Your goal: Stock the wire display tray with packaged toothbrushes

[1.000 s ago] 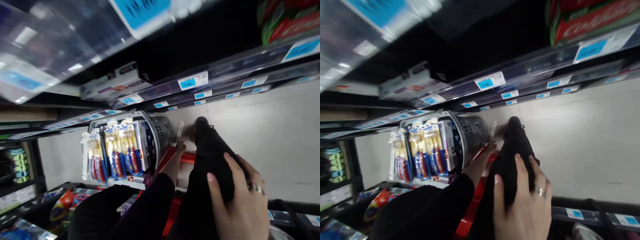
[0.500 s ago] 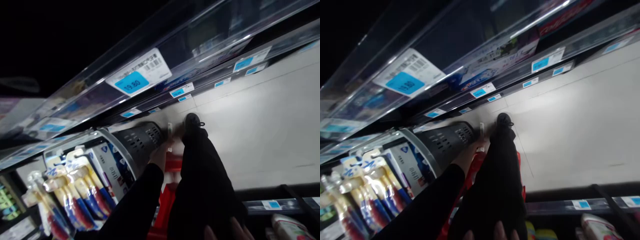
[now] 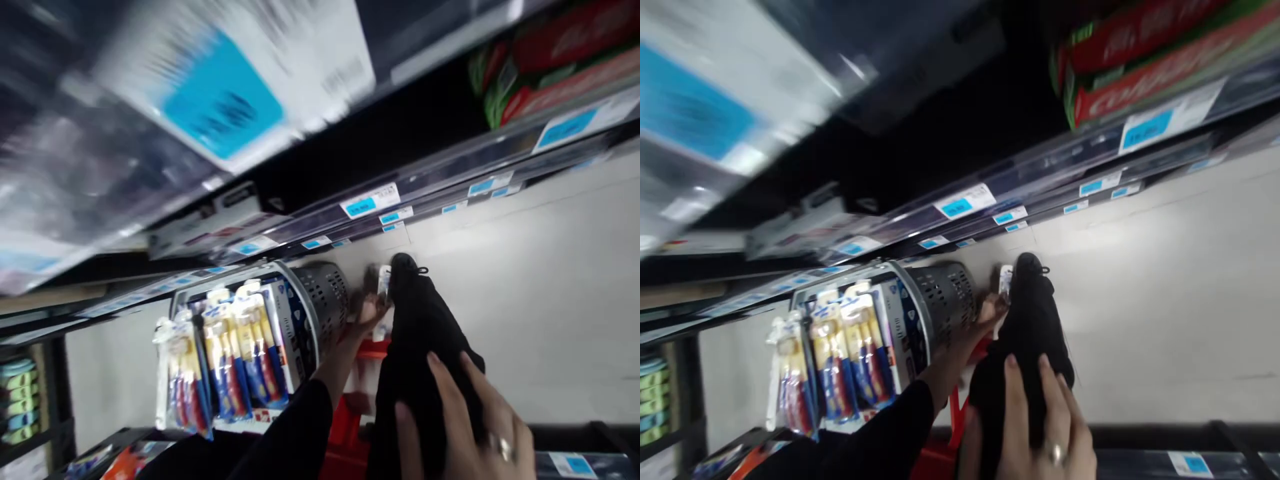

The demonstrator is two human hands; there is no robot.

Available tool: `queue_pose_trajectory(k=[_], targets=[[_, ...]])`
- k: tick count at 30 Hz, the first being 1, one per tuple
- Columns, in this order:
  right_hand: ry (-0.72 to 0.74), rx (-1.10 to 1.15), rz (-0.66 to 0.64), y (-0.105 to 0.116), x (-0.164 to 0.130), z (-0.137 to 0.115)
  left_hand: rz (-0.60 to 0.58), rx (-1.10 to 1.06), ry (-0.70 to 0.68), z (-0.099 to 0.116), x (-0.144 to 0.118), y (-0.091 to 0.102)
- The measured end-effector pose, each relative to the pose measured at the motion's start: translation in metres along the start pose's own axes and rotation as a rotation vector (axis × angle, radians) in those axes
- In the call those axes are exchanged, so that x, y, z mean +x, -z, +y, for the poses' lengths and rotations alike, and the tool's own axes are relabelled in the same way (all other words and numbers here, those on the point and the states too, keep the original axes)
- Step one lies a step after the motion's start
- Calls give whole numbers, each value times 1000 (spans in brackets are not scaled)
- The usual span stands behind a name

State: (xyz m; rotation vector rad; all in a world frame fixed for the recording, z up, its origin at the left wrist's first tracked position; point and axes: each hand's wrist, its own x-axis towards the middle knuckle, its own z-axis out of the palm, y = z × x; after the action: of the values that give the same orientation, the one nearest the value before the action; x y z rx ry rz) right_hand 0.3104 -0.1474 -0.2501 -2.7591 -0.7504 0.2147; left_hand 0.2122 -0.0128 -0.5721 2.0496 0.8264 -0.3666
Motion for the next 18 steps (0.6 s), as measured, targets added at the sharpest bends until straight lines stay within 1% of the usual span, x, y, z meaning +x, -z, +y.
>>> queue_pose_trajectory(k=[3,6,8,9,10,11,12,13,14,15,16,17,18], targets=[[-16,5,27,1,1,3,115,1,-33,40,-32,25],[-37,74,96,1,-4,12,244,-46,-53,85,-82,61],[-9,196,149,3,-9,16,333,-91,-73,113,-125,88],[20,298,138,5,-13,16,366,-95,-112,125,-148,101],[44,440,104,8,-17,16,368,-83,-160,136,-171,112],[68,612,17,13,-21,14,336,-58,-208,145,-194,122],[84,774,-100,18,-27,11,283,-25,-250,153,-216,129],[87,903,-234,25,-33,7,228,11,-279,158,-237,134],[84,978,-373,32,-40,3,186,43,-296,162,-256,138],[81,996,-495,40,-47,-2,169,65,-307,163,-273,139],[86,972,-589,49,-54,-6,183,74,-320,162,-289,138],[96,929,-654,57,-59,-11,223,69,-338,158,-302,136],[106,883,-680,65,-63,-15,283,50,-356,152,-314,133]])
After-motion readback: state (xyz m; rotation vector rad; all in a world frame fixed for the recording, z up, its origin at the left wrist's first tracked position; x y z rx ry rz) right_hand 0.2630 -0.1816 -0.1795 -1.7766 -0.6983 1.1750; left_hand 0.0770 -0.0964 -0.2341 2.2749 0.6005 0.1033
